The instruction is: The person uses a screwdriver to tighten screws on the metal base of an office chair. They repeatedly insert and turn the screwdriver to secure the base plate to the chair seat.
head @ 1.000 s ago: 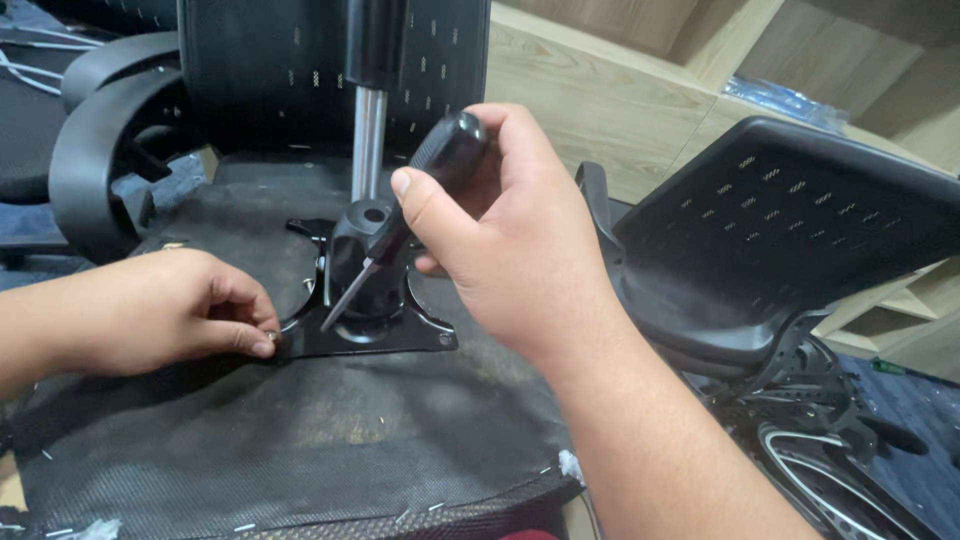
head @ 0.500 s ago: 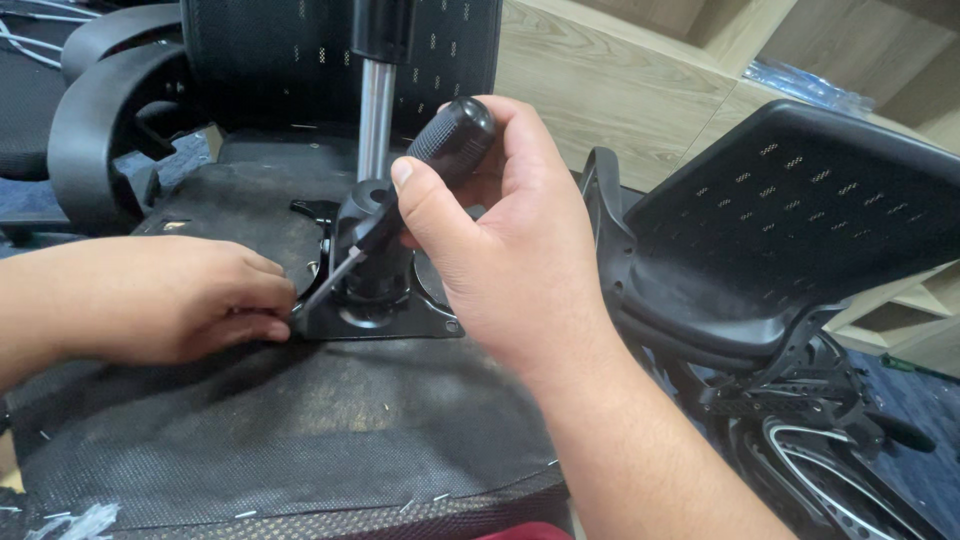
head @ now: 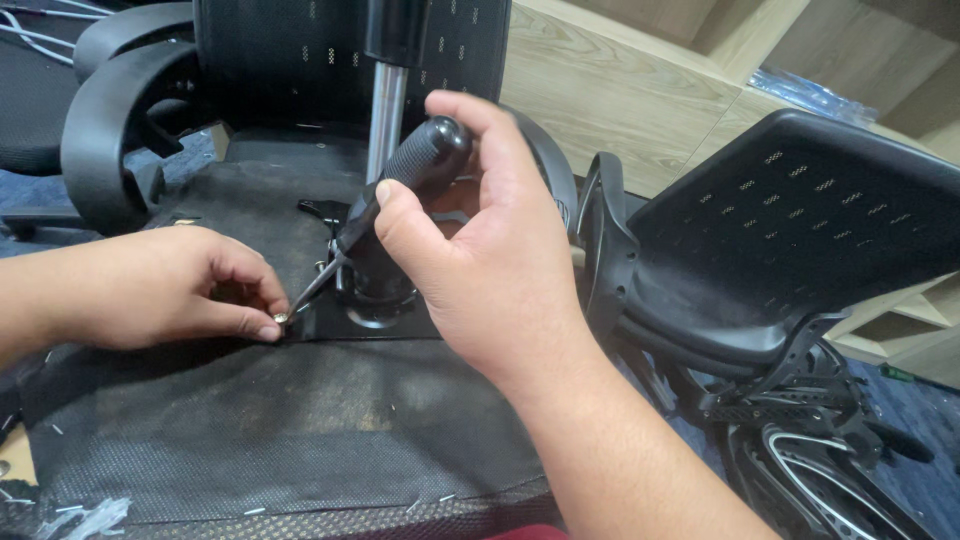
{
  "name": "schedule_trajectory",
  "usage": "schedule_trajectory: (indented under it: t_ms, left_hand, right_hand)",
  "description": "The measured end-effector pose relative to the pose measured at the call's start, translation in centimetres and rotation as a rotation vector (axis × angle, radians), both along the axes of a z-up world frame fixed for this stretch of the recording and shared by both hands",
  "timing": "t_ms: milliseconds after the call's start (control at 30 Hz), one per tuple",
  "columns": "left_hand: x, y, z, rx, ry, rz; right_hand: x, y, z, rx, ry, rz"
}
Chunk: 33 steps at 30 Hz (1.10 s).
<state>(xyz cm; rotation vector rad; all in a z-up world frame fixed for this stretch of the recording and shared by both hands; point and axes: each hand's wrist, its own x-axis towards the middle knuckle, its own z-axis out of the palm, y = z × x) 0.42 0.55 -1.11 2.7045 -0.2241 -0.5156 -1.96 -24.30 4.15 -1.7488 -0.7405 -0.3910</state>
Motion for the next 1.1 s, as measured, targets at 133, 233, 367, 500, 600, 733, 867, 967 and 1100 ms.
schedule_trajectory:
  t_ms: [133,233,367,500,600,733,867,967,1100]
  left_hand:
    - [-0.1,-0.3,0.0,0.059,0.025,0.026]
    - [0.0,-0.2,-0.3,-0.018,0.015,0.031]
    - [0.3,0.1,-1.0,-0.078,-0.008,0.02]
    - [0.3,0.3,-1.3,-0.124,-0.025,-0.017]
    - [0.3,0.2,-1.2,-0.1,0.024,0.025]
    - [0.2,0.1,-1.0,-0.098,0.055,0.056]
    - [0.2,0.2,-1.0,-0.124,0.018,0.023]
    - [0.2,0.3,-1.1,-0.131,0.007,0.014]
    - [0.3,0.2,-1.1,-0.117,0.052,0.055]
  right_hand:
    - [-0.2,-0.3,0.2,0.004,0.016,0.011]
    - [-0.2,-0.4,0.3,0.06,0.053,0.096]
    - [-0.4,-0.6,0.2,0.075,0.069,0.191]
    - [-0.4,-0.6,0.0,0.054,0.113,0.203]
    - [-0.2,-0.6,0.0,0.047,0.113,0.213]
    - [-0.1,-0.7,-0.1,0.007,0.072,0.217]
    - [-0.1,-0.6,0.0,-0.017,0.044,0.229]
    - [-0.1,-0.5,0.2,-0.05,0.015,0.226]
    - [-0.2,-0.3,0.8,-0.114,0.02,0.203]
